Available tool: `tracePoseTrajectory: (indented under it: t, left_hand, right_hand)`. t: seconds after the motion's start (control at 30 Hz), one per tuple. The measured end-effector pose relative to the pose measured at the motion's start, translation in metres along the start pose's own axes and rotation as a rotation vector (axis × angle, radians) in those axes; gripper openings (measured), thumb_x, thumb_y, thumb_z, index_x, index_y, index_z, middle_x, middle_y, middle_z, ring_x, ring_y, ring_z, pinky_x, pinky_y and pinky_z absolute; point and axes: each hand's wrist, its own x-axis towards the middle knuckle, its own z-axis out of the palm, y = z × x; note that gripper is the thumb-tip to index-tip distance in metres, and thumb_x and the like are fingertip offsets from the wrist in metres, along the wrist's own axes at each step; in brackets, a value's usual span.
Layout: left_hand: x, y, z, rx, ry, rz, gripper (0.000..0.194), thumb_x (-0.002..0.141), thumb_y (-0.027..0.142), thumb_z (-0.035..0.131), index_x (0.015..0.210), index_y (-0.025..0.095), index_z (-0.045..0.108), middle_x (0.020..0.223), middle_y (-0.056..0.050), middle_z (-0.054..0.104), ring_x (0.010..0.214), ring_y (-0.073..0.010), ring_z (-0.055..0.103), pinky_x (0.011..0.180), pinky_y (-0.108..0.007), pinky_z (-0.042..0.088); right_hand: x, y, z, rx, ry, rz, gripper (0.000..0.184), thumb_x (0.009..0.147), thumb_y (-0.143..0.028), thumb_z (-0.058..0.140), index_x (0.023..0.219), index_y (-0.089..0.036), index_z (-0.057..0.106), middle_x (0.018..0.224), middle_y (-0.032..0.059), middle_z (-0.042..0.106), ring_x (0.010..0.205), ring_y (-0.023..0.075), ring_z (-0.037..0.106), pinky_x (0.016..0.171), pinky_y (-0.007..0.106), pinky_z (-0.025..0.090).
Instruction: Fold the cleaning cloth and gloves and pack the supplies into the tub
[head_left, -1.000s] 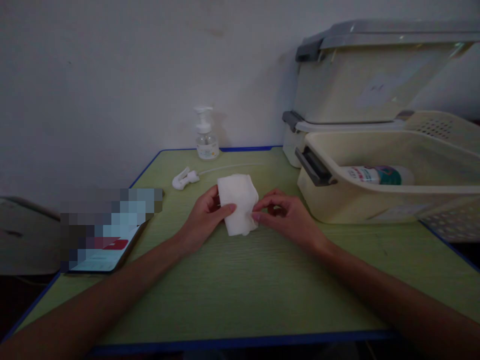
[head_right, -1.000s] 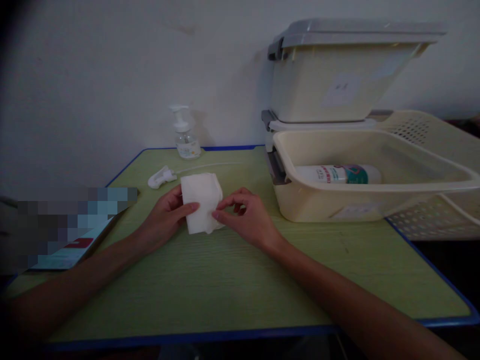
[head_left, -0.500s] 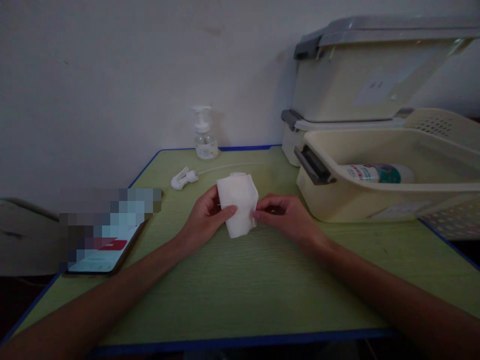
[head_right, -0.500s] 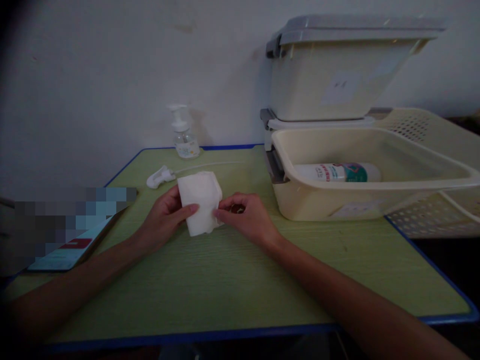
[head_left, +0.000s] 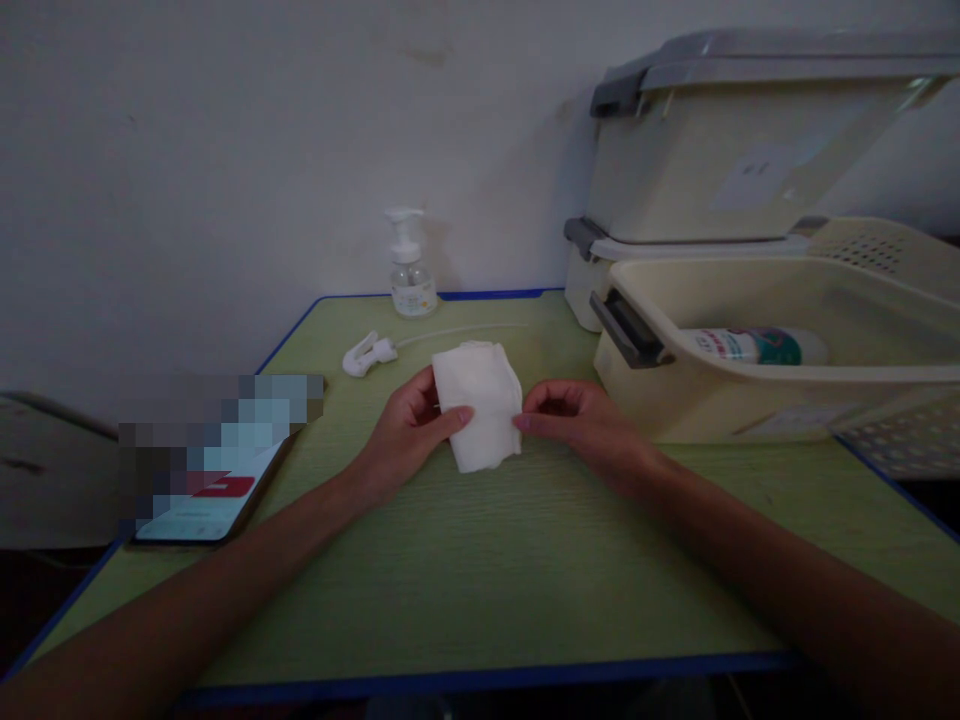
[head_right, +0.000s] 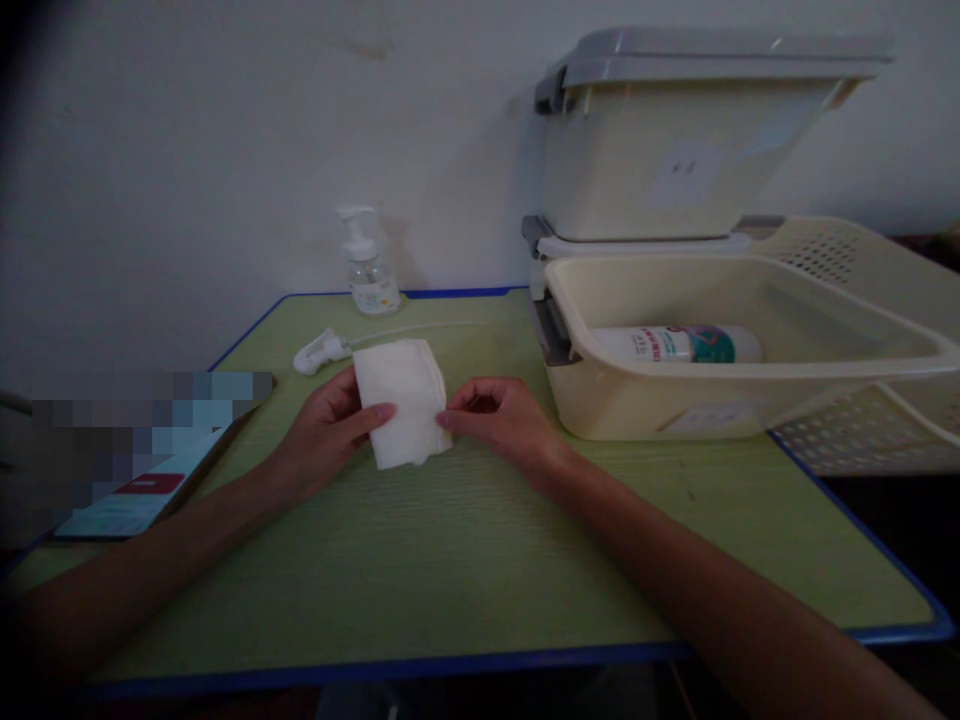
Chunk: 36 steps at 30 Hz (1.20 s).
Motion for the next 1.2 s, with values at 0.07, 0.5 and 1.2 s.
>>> tracePoseTrajectory:
  t: [0.07,0.5,1.2]
  left_hand:
    - [-0.0007,0.0004,0.0,-0.02,-0.009,-0.009,0.045,0.064,0.025,0.073,0.105,0.017,0.056,0.097,-0.004,0.068,0.092,-0.02,0.062,0.079,-0.029,0.05]
    - [-0.0046,0.0065,0.0037,-0.123,-0.046,-0.113,0.044,0.058,0.025,0.074,0.1,0.018,0.059,0.09,-0.004,0.069,0.087,-0.0228,0.063,0.073,-0.031,0.051]
    - [-0.0031,0.0028,0.0018,-0.042,-0.106,-0.177,0.042,0.06,0.021,0.074,0.099,0.015,0.059,0.087,-0.004,0.069,0.079,-0.0191,0.063,0.068,-0.028,0.048]
  right_hand:
    - [0.0003,-0.0001,-0.0005,0.007,-0.013,0.001,0.02,0.055,-0.028,0.072,0.056,-0.017,0.056,0.054,-0.0055,0.051,0.051,0.0062,0.042,0.052,0.022,0.03]
    - [-0.0029,0.0011,0.0045,0.212,-0.105,0.01,0.023,0.054,-0.021,0.071,0.06,-0.017,0.049,0.059,-0.0063,0.051,0.056,0.0064,0.046,0.055,0.021,0.035]
    - [-0.0016,0.0019,0.0066,0.42,-0.172,0.302,0.017,0.062,-0.012,0.068,0.077,-0.013,0.062,0.074,0.0024,0.066,0.062,0.01,0.06,0.061,0.022,0.049]
